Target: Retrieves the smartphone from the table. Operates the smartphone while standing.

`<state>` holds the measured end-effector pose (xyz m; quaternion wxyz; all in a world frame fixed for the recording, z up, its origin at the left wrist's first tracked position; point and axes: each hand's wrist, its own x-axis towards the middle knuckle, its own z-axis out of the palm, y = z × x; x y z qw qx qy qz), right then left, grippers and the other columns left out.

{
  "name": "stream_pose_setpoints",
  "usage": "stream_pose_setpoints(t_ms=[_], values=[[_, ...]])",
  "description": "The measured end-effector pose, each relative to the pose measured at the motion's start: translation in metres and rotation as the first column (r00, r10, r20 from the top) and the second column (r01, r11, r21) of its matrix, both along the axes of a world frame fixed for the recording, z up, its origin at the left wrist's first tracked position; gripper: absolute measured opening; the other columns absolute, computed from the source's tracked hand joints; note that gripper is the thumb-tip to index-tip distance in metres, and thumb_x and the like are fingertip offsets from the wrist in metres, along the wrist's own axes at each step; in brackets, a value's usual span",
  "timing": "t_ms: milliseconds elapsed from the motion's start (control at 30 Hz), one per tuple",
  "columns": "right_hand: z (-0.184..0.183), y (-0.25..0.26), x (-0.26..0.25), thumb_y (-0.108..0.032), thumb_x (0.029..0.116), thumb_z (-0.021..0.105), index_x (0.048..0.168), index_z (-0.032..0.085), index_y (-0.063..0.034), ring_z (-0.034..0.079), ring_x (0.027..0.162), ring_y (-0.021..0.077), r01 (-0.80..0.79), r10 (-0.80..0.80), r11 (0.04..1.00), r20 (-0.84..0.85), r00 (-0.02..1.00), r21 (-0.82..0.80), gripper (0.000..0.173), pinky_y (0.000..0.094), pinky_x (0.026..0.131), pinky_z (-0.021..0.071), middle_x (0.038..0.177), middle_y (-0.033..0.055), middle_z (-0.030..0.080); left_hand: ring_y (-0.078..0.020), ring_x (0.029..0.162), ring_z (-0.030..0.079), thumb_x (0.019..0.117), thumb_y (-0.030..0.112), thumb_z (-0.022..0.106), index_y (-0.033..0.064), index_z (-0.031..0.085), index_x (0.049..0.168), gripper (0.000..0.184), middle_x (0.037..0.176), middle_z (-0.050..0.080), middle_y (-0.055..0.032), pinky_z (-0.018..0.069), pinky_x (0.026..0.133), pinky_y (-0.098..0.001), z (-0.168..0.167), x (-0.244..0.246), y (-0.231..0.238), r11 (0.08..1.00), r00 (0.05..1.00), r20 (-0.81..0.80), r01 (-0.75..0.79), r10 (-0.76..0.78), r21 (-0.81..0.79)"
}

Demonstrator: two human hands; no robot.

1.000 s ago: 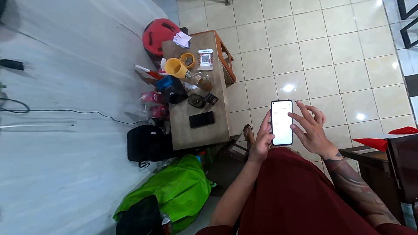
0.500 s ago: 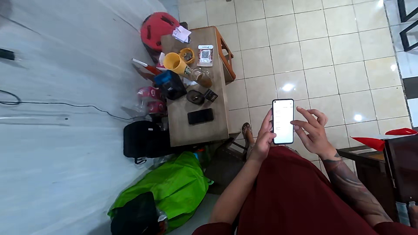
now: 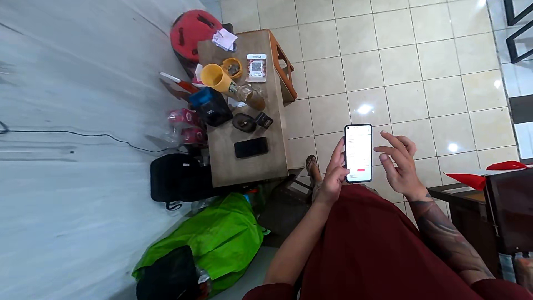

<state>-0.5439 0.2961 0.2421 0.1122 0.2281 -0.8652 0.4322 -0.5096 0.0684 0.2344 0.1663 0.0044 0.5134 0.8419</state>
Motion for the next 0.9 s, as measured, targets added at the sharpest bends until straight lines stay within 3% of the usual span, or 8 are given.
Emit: stream_pose_setpoints(t_ms=[333,900], values=[[-0.0004,0.0,0.0001,-0.029,0.1071,0.048,0.115,0.075,-0.014,0.04,0.142,0.0261,-0.02,0.021,0.999,0.03,0.999,-0.025,0.032,0.0567,0.118,0.0222,0.154,0.0047,0.05,-0.0247,0.12,0.062,0.087,0.016,0.041,0.0347,0.013,0.165,0.085,0.155,0.046,-0.009,0.0582,0.085,-0.0443,0.0038,-0.0027,0.0013,1.0,1.0,0.022,-0.008,0.008,-0.005],[-0.0037,0.001,0.0,-0.029,0.106,0.052,0.114,0.075,-0.015,0.04,0.142,0.0259,-0.023,0.024,0.999,0.042,0.999,-0.027,0.028,0.0564,0.118,0.0227,0.154,0.0043,0.051,-0.0261,0.124,0.06,0.0876,0.017,0.042,0.0326,0.012,0.166,0.085,0.158,0.043,-0.0094,0.0573,0.087,-0.0468,0.0037,-0.0066,0.0004,1.0,1.0,-0.008,-0.009,0.008,-0.002]])
